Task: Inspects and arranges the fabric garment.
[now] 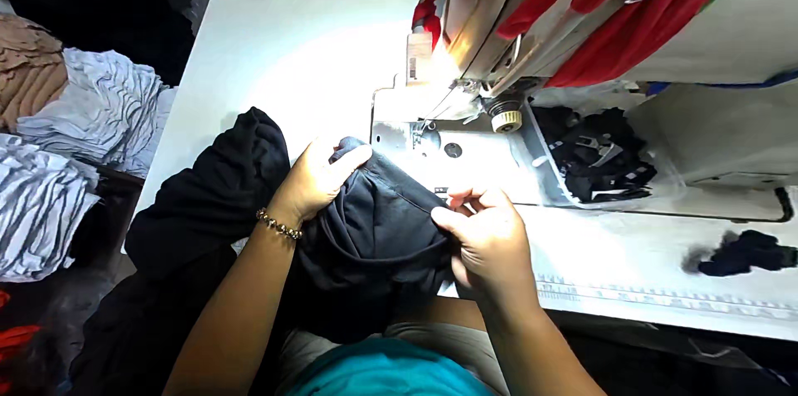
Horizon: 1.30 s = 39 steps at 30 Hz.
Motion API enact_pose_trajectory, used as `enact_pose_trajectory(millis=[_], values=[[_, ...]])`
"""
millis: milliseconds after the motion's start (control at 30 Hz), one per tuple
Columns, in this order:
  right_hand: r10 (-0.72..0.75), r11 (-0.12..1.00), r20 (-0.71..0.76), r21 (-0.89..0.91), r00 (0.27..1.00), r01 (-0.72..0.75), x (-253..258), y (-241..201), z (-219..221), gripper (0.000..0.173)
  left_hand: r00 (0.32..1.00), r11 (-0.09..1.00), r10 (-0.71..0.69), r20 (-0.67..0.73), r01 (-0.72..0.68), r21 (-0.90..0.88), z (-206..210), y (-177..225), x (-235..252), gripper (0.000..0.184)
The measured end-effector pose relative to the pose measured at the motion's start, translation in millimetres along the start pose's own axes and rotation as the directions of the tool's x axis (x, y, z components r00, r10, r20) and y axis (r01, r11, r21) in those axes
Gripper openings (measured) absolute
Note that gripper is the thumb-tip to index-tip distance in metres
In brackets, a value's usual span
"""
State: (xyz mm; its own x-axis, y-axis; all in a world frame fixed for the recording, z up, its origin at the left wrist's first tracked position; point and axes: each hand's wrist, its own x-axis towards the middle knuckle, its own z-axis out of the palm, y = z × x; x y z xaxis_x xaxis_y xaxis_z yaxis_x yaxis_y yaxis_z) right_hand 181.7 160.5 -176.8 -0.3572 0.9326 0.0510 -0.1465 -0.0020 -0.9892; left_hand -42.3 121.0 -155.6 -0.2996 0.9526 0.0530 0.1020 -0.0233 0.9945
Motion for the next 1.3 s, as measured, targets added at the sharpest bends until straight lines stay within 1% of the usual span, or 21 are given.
enact_pose_trajectory(millis=[67,333,533,867,1100,1233,1300], values=[[-0.006,1.0,-0.001,-0.011,1.0,0.005,0,0,0,0.033,1.0,1.0,0.024,-0.011,-0.024,0.001,0,-1,-1,0.002],[-0.039,0.998,0.007,0.042,0.999,0.038,-2,0,-5,0.033,0.998,0.997,0.064,-0.021,-0.063,0.04,1,-1,-3,0.004],[-0.059,0.998,0.014,0.033,0.998,0.058,-3,0,-9,0.031,0.993,0.992,0.116,-0.006,-0.116,0.055,-2,-5,-2,0.004],[-0.071,0.997,0.006,0.012,0.997,0.071,-3,2,-10,0.031,0.994,0.993,0.11,-0.012,-0.111,-0.041,-3,-5,-4,0.015],[-0.113,0.993,0.038,-0.014,0.993,0.114,-2,2,-10,0.03,0.994,0.994,0.108,0.008,-0.108,-0.005,-7,-4,-4,0.011],[-0.088,0.996,0.036,0.006,0.995,0.088,-3,0,-9,0.029,0.997,0.997,0.078,0.009,-0.078,0.026,-10,-2,-4,0.009],[-0.068,0.998,0.038,0.01,0.997,0.068,-3,-2,-10,0.031,0.997,0.996,0.081,-0.014,-0.081,0.038,-11,-2,-4,0.009]])
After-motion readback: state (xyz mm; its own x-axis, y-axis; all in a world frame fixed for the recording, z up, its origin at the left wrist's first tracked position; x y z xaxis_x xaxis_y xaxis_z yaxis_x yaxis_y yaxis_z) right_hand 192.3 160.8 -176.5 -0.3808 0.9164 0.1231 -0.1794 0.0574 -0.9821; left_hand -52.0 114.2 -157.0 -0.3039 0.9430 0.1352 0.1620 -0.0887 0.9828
